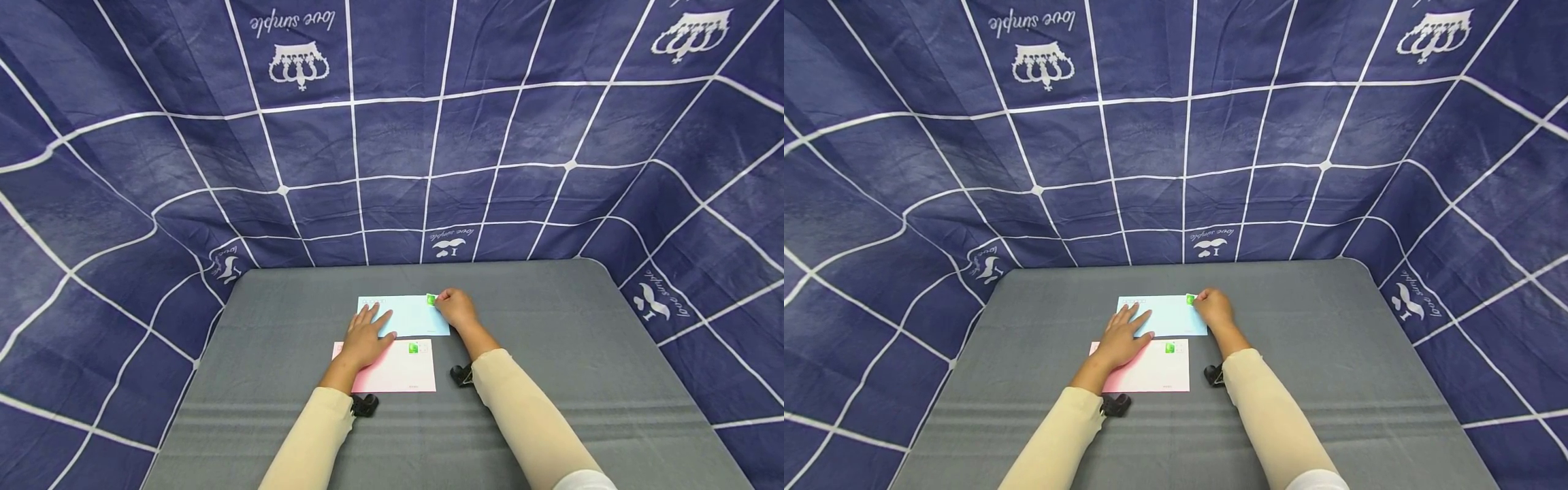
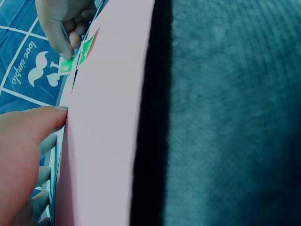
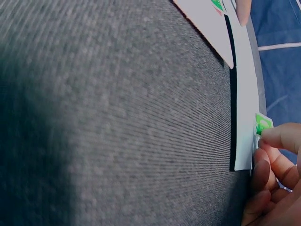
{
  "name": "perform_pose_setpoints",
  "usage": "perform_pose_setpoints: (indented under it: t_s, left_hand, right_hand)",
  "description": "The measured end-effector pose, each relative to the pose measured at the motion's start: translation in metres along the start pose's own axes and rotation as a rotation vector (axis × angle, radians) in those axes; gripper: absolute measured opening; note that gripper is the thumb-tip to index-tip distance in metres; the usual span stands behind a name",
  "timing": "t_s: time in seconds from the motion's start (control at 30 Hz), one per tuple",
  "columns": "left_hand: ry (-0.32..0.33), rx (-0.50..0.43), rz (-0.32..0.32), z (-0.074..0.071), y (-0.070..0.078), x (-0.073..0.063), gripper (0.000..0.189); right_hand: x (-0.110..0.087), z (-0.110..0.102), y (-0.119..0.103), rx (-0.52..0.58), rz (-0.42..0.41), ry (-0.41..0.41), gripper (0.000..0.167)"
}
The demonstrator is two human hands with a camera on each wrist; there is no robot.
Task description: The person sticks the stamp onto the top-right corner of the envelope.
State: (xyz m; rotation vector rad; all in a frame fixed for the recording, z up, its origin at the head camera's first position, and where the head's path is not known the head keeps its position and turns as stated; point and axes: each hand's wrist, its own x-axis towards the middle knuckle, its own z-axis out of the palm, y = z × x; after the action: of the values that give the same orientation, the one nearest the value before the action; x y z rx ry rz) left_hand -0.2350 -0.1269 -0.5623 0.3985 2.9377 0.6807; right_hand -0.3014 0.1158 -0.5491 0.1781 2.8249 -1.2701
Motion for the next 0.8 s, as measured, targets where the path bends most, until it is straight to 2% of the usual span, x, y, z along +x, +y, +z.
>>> perform_pose_setpoints:
  t_s: [0.5, 0.8]
  left_hand:
    - [-0.007, 0.005, -0.003, -0.0011, 0.0006, 0.0013, 0.061]
    - [0.0, 0.008, -0.005, 0.0005, -0.0005, 0.0009, 0.06]
  right_hand:
    - [0.0052, 0.0018, -0.0002, -0.082, -0.045, 0.003, 0.012]
    - [0.0021, 0.0031, -0.0001, -0.066, -0.064, 0.021, 0.011]
